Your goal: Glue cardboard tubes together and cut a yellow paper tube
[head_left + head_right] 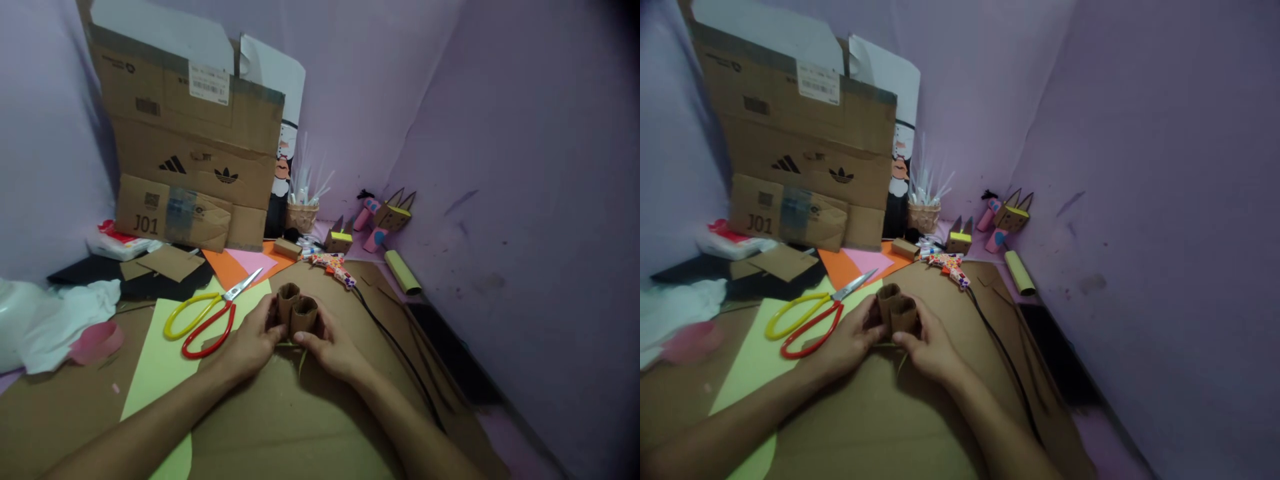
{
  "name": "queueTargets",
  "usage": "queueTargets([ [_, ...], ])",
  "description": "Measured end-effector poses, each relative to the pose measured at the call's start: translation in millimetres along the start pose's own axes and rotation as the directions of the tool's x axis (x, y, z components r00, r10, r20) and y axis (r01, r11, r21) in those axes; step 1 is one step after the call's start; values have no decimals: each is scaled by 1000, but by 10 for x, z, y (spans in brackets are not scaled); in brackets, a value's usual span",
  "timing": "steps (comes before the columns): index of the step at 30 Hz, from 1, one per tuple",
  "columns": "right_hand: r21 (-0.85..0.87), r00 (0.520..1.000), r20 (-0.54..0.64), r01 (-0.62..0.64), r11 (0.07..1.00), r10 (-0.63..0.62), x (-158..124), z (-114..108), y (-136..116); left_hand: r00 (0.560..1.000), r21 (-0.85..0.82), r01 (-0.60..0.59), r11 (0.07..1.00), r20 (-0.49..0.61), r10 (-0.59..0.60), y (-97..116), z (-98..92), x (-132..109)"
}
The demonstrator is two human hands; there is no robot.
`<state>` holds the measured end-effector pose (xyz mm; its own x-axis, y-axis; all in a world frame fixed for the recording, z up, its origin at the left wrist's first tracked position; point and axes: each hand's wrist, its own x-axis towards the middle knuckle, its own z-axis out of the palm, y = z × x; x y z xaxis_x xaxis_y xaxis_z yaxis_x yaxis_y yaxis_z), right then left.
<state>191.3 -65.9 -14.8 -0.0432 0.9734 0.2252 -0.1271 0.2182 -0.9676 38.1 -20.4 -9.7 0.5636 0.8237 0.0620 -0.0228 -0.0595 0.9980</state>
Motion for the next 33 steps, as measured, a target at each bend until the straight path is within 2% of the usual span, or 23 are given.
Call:
queueTargets([
  [5, -108, 997, 39, 71, 992, -67, 1, -69, 87, 1000, 88, 9, 996, -14, -8, -30, -25, -18],
  [8, -230, 992, 42, 125, 965, -118, 29, -139, 79, 998, 182, -25, 983, -45, 34, -25, -13, 6],
  [10, -274, 994, 26, 106, 956, -102, 76, -188, 54, 996, 219, -48, 975, -57, 62, 0, -1, 57],
  [13, -206, 998, -52, 30, 978, -41, 183, -257, 22, 993, 244, -63, 968, -80, 85, 48, -5, 174],
  [16, -137, 995, -86, 35, 990, -47, 282, -309, 54, 988, 270, -78, 960, -109, 111, 48, -43, 279],
  [23, -226, 997, -19, 73, 971, -79, 298, -342, 272, 986, 351, -87, 932, -105, 131, -83, -102, 325],
  [33, -307, 994, 25, 111, 945, -108, 256, -325, 220, 986, 375, -93, 922, -94, 137, -104, -98, 314],
])
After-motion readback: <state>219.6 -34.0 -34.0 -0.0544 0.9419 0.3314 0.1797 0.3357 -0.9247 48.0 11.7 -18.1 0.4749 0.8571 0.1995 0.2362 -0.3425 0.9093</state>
